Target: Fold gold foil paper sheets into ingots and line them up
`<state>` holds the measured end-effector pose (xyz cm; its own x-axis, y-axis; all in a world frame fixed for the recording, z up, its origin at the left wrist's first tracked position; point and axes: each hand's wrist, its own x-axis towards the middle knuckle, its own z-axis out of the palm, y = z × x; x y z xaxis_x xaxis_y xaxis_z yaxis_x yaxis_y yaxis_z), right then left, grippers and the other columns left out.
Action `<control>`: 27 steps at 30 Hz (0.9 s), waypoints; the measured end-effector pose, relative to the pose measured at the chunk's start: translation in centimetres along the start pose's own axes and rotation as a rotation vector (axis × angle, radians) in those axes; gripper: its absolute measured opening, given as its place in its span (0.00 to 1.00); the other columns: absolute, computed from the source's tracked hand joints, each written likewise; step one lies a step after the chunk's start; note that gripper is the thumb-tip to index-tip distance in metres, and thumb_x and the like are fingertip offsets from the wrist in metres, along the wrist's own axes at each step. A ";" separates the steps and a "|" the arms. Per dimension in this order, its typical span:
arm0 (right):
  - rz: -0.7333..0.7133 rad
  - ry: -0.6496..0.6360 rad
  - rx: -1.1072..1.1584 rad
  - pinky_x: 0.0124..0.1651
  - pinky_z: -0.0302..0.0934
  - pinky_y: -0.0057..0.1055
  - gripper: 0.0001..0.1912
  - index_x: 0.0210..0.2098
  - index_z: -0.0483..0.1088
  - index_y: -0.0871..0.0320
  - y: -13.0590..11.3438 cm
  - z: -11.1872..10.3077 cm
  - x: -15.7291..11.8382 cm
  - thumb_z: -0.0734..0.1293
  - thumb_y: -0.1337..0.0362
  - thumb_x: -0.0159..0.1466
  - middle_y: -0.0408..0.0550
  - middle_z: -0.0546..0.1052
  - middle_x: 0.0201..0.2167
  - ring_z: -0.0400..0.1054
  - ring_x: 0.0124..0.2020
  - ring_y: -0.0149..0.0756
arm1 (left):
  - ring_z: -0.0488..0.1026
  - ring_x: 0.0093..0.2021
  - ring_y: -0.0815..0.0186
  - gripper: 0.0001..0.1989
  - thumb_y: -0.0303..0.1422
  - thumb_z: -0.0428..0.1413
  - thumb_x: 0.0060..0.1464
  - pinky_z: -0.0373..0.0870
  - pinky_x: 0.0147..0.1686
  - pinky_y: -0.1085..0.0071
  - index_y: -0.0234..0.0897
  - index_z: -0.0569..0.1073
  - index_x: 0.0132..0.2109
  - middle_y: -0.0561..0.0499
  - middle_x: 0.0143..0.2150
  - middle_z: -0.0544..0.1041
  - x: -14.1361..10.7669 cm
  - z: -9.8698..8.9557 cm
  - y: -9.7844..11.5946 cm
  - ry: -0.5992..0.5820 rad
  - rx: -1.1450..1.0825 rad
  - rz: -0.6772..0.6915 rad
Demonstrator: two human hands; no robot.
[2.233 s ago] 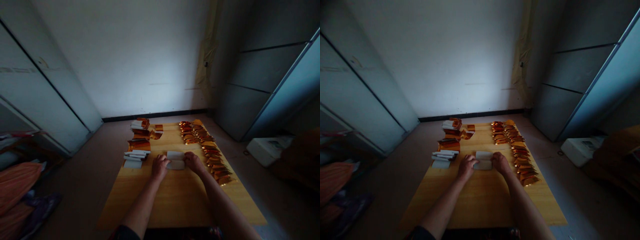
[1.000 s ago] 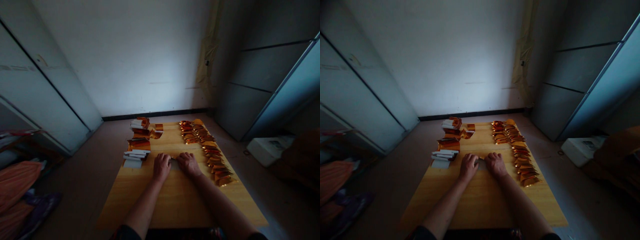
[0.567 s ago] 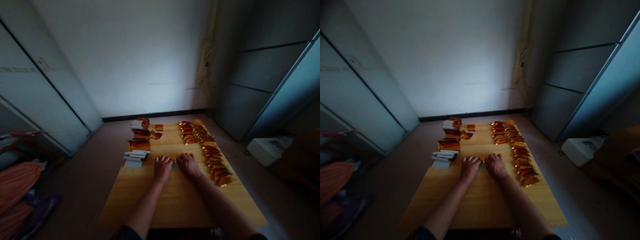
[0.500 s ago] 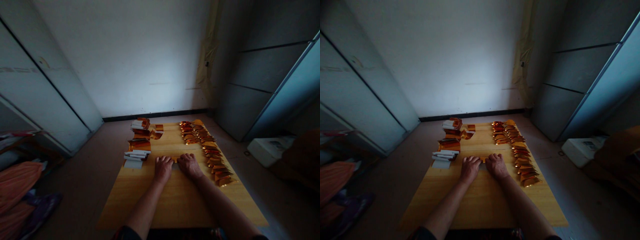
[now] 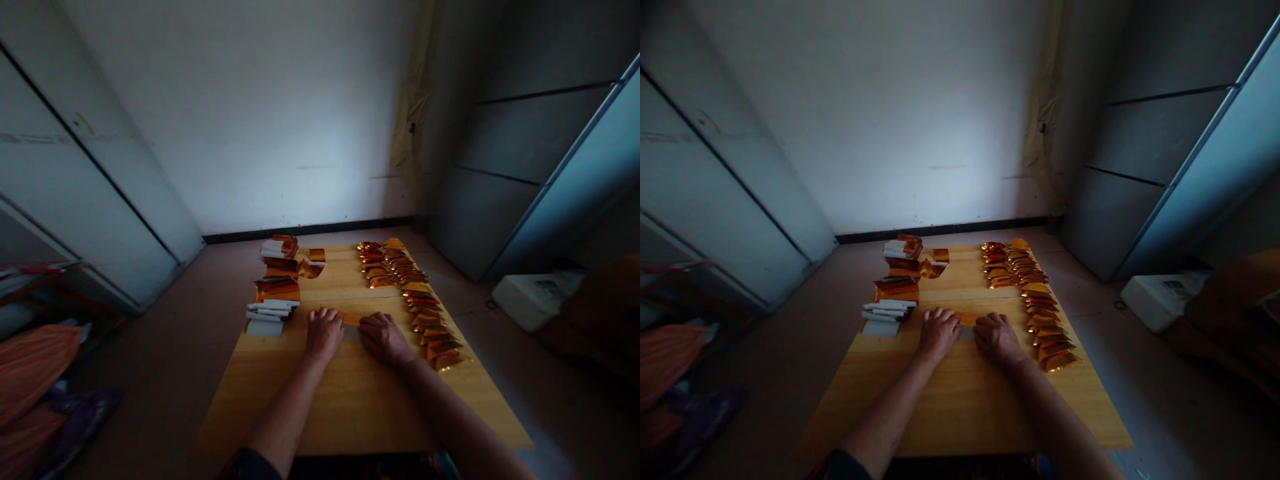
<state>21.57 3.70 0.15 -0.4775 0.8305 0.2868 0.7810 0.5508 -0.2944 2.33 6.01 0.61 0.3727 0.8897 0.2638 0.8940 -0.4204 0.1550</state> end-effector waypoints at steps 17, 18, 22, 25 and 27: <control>0.039 0.179 0.227 0.46 0.59 0.35 0.15 0.43 0.73 0.56 1.9 1.6 -0.8 0.58 0.68 0.64 0.52 0.75 0.42 0.65 0.43 0.38 | 0.68 0.49 0.62 0.13 0.27 0.52 0.55 0.58 0.49 0.61 0.45 0.72 0.46 0.50 0.50 0.73 -1.7 0.6 0.2 -0.027 -0.099 0.066; 0.020 0.164 0.221 0.46 0.59 0.35 0.15 0.44 0.73 0.56 1.7 1.4 -0.8 0.58 0.67 0.63 0.52 0.75 0.42 0.65 0.43 0.38 | 0.68 0.49 0.62 0.12 0.28 0.52 0.55 0.58 0.49 0.61 0.45 0.72 0.46 0.50 0.50 0.73 -1.7 0.7 0.2 -0.022 -0.099 0.063; -0.020 0.052 0.107 0.47 0.55 0.36 0.13 0.44 0.74 0.54 0.5 0.9 -0.7 0.60 0.65 0.63 0.50 0.74 0.44 0.63 0.45 0.38 | 0.69 0.49 0.62 0.12 0.28 0.53 0.55 0.58 0.49 0.60 0.45 0.73 0.46 0.49 0.51 0.73 -1.7 1.1 0.1 -0.006 -0.107 0.054; -0.017 0.021 0.041 0.48 0.53 0.36 0.13 0.43 0.74 0.52 -0.1 0.6 -0.7 0.60 0.64 0.64 0.49 0.74 0.44 0.63 0.44 0.37 | 0.69 0.49 0.62 0.13 0.28 0.52 0.56 0.58 0.50 0.60 0.45 0.73 0.47 0.49 0.52 0.73 -1.7 1.1 0.0 -0.010 -0.122 0.046; -0.021 0.022 0.039 0.48 0.52 0.35 0.12 0.43 0.74 0.52 -0.1 0.7 -0.7 0.60 0.64 0.64 0.49 0.74 0.44 0.63 0.44 0.37 | 0.68 0.50 0.61 0.13 0.29 0.53 0.56 0.58 0.51 0.60 0.45 0.72 0.47 0.49 0.53 0.73 -1.8 1.1 0.0 -0.011 -0.128 0.041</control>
<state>21.53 3.13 -0.60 -0.4842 0.8169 0.3133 0.7545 0.5712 -0.3233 1.97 4.62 -0.94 0.4115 0.8730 0.2617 0.8391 -0.4750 0.2651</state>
